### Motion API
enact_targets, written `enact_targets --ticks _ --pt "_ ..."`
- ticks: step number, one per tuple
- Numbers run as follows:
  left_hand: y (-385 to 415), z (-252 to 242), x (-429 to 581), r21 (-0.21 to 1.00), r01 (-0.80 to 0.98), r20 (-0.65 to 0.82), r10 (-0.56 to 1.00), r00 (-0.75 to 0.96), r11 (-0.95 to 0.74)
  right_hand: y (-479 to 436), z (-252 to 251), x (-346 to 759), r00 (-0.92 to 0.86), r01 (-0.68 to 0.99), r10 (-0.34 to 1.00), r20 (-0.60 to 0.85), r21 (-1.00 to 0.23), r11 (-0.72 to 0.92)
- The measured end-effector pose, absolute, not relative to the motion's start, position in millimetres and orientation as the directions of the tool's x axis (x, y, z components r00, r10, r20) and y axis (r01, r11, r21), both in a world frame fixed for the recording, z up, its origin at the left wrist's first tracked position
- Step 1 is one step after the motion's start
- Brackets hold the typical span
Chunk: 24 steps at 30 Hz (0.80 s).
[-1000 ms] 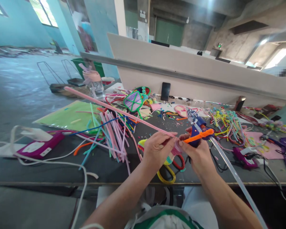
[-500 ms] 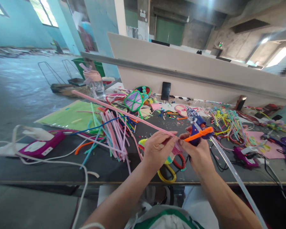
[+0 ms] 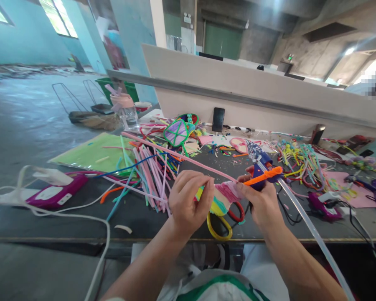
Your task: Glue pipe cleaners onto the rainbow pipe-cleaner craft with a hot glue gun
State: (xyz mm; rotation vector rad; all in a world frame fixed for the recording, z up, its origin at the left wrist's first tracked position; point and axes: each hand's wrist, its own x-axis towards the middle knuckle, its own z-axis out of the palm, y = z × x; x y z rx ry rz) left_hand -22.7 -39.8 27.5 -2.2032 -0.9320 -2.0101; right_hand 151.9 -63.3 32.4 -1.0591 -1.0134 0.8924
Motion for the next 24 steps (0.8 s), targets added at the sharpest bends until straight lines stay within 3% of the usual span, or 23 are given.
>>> enact_targets --ticks 3,6,10,13,20,24 --pt "-43 41 -31 0.159 0.602 0.964 0.255 0.077 -0.782 -63 32 154 0.298 -0.09 0.933 0.202 -0.967 0.238" --pt "-34 58 -34 0.053 0.669 0.918 0.3 0.261 -0.742 -64 34 153 0.294 -0.118 0.939 0.177 -0.968 0.22" --pt "-17 68 -35 0.036 0.663 0.795 0.423 0.435 -0.748 -65 37 152 0.298 -0.132 0.939 0.174 -0.966 0.221" --pt "-16 62 -39 0.106 0.637 0.741 0.488 0.462 -0.764 -65 36 153 0.299 -0.127 0.937 0.18 -0.966 0.226" --pt "-34 37 -38 0.439 0.511 0.639 0.656 0.401 -0.739 -61 29 156 0.29 -0.107 0.93 0.224 -0.958 0.265" --pt "-41 30 -31 0.564 0.46 0.591 0.725 0.355 -0.685 -60 29 156 0.298 -0.112 0.929 0.22 -0.958 0.263"
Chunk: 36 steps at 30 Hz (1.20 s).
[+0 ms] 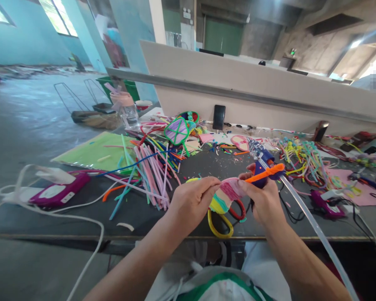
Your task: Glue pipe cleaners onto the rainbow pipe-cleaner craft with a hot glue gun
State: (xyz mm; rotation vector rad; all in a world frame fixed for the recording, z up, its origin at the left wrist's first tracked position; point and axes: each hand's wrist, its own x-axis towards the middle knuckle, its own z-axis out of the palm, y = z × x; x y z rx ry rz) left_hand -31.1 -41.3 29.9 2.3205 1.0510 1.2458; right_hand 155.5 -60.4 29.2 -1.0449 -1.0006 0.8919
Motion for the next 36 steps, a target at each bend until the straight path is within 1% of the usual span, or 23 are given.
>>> enact_targets --ticks 4,9,13,16,22,28,33,36 --pt "-44 23 -24 0.606 0.423 0.607 0.735 0.302 -0.674 -60 31 154 0.311 -0.099 0.922 0.229 -0.957 0.271" --pt "-45 13 -17 0.6 0.411 0.655 0.716 0.241 -0.687 -60 33 152 0.321 -0.115 0.922 0.218 -0.957 0.266" --pt "-43 7 -14 0.606 0.409 0.659 0.719 0.222 -0.682 -60 34 152 0.314 -0.119 0.925 0.214 -0.958 0.262" --pt "-39 5 -14 0.589 0.416 0.669 0.707 0.23 -0.693 -60 33 154 0.313 -0.121 0.926 0.212 -0.958 0.26" --pt "-30 5 -17 0.5 0.412 0.712 0.632 0.304 -0.761 -58 32 155 0.333 -0.11 0.919 0.212 -0.959 0.261" --pt "-24 5 -20 0.3 0.489 0.79 0.501 0.355 -0.819 -58 31 156 0.329 -0.109 0.917 0.227 -0.955 0.276" --pt "-20 5 -22 0.199 0.513 0.821 0.428 0.378 -0.835 -58 31 157 0.322 -0.114 0.915 0.242 -0.95 0.291" --pt "-18 6 -23 0.166 0.514 0.836 0.396 0.38 -0.842 -58 31 157 0.314 -0.121 0.918 0.243 -0.949 0.293"
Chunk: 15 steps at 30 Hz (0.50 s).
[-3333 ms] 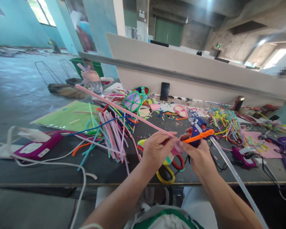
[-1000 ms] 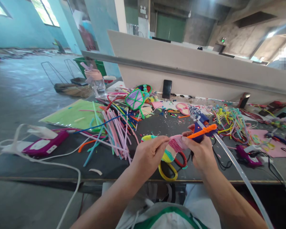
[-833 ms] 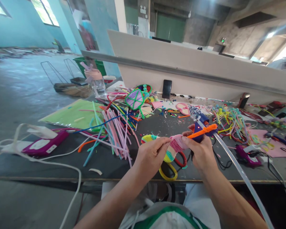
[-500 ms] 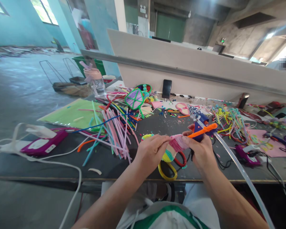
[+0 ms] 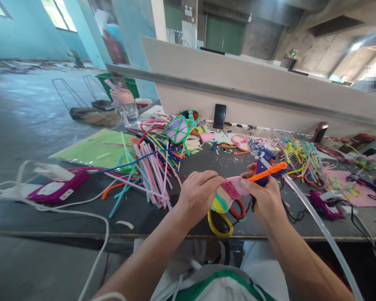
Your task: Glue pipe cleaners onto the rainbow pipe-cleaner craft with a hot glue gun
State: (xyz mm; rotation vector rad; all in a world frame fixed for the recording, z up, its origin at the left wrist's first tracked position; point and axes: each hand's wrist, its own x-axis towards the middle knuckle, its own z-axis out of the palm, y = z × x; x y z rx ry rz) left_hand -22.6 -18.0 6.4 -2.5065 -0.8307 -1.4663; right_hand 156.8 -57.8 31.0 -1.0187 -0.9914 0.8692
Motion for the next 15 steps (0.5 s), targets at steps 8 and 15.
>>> enact_targets --ticks 8,15 --pt "-15.3 8.1 -21.9 0.234 0.482 0.828 0.433 0.356 -0.844 -58.9 30.0 157.7 0.306 -0.132 0.924 0.231 -0.951 0.281" --pt "-11.6 12.6 -23.1 0.392 0.388 0.787 0.523 0.328 -0.834 -59.8 29.8 157.2 0.294 -0.133 0.928 0.23 -0.951 0.278"
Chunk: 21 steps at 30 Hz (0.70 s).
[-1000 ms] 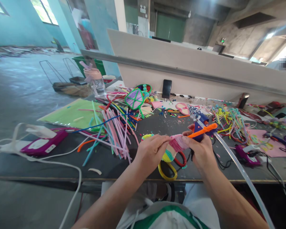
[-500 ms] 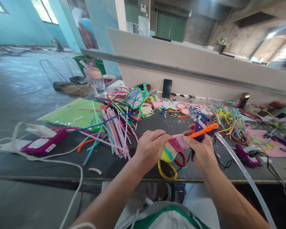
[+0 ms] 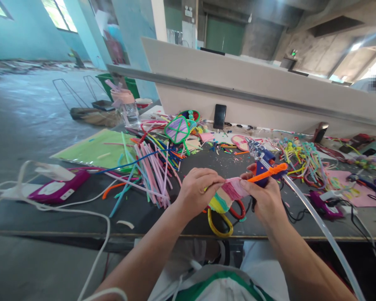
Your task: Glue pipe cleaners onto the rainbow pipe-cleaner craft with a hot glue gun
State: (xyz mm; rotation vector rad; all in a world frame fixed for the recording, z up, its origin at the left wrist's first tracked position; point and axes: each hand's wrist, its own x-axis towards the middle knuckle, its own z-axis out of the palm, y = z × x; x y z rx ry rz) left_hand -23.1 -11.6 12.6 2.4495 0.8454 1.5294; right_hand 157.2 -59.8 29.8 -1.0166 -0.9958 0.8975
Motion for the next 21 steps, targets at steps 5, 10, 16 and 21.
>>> enact_targets --ticks 5,10,16,21 --pt "-10 12 -22 0.539 0.333 0.715 0.629 0.304 -0.774 -59 32 156 0.317 -0.145 0.922 0.222 -0.949 0.278" --pt "-7 12 -20 0.65 0.277 0.643 0.707 0.296 -0.708 -60 32 157 0.3 -0.146 0.928 0.221 -0.951 0.273" --pt "-2 14 -19 0.7 0.212 0.61 0.725 0.318 -0.682 -61 32 156 0.298 -0.169 0.929 0.218 -0.946 0.276" --pt "0 13 -17 0.728 0.166 0.597 0.734 0.323 -0.665 -60 31 157 0.299 -0.163 0.928 0.223 -0.946 0.279"
